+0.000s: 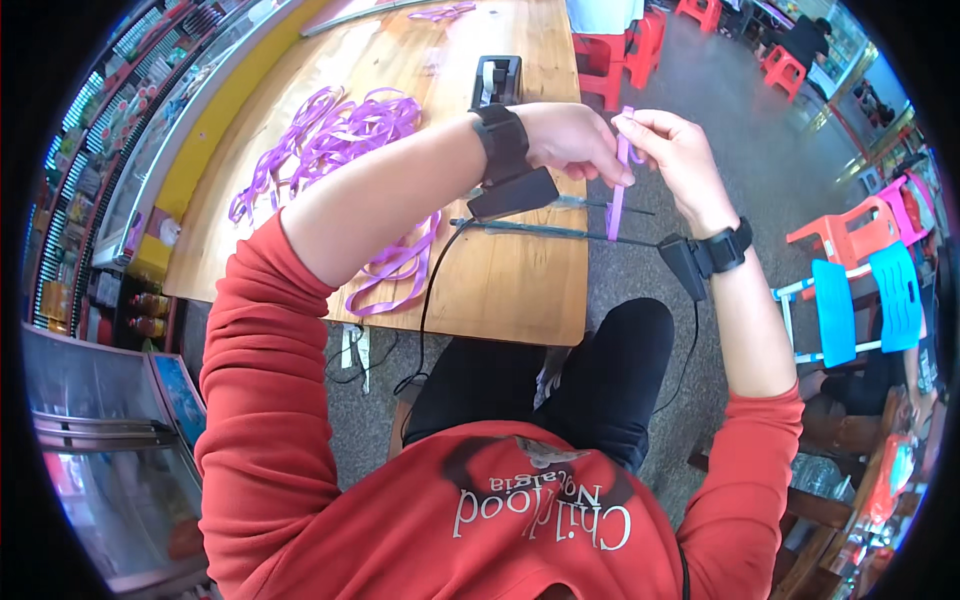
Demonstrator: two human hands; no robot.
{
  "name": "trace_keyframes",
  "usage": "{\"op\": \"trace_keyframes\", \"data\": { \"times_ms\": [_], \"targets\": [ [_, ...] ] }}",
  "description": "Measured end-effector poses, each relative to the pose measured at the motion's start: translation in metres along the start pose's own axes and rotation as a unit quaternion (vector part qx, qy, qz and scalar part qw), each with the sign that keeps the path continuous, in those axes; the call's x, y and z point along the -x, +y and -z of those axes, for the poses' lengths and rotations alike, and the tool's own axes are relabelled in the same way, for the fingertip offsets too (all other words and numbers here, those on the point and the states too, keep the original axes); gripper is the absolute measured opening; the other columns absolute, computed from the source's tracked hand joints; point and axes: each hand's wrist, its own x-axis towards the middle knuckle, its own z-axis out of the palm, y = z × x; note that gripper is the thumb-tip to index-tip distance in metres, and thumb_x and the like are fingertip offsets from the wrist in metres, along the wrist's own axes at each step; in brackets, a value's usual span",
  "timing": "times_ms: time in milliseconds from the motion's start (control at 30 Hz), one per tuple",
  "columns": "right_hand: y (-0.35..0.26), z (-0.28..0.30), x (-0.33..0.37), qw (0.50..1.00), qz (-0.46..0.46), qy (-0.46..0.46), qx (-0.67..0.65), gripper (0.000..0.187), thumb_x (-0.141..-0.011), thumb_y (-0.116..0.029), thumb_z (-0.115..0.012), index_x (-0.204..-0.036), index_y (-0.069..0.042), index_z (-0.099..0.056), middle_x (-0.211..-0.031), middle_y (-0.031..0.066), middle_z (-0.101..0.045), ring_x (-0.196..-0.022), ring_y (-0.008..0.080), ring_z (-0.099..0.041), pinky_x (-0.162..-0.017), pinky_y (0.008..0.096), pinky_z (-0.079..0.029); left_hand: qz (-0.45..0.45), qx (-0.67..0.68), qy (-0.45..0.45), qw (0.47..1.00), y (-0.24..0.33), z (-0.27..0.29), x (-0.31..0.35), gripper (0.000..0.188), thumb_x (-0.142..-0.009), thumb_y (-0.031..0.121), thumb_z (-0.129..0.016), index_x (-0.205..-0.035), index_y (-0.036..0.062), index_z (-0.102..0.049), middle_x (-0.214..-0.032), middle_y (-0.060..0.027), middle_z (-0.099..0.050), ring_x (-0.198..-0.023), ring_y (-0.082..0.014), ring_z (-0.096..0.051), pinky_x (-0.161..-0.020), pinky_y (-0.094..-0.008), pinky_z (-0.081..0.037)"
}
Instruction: Measuring and preparing lengths of purple fabric straps using a ruler on a workbench.
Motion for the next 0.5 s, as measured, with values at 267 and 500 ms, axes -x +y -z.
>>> {"op": "trace_keyframes", "data": {
  "times_ms": [267,500],
  "targets": [
    [0.023,-0.003,-0.011,1.000,-0.027,0.004,0.006,0.027,-0.090,-0.023,-0.074,-0.106,-0.001,-0.073,-0.090,-0.0007,-0.068,-0.078,0.0070,-0.054,-0.070,0.0236,-0.044,0.056,-0.017,0.032,0.998,-0.013,-0.006,-0.019,0.026,-0.079,0.028,-0.083,-0.079,0.0043,-0.075,-0.066,0.0005,-0.055,-0.058,-0.0077,-0.045,-0.052,-0.0231,-0.035],
    [0.045,0.010,-0.011,0.995,-0.085,-0.031,0.043,0.031,-0.093,-0.033,-0.071,-0.108,-0.006,-0.074,-0.088,-0.0034,-0.068,-0.073,0.0046,-0.053,-0.063,0.0216,-0.041,0.028,-0.049,0.038,0.998,-0.026,-0.011,-0.030,0.025,-0.079,0.028,-0.084,-0.080,0.0045,-0.075,-0.067,0.0010,-0.058,-0.062,-0.0084,-0.049,-0.055,-0.0250,-0.040]
  ]
}}
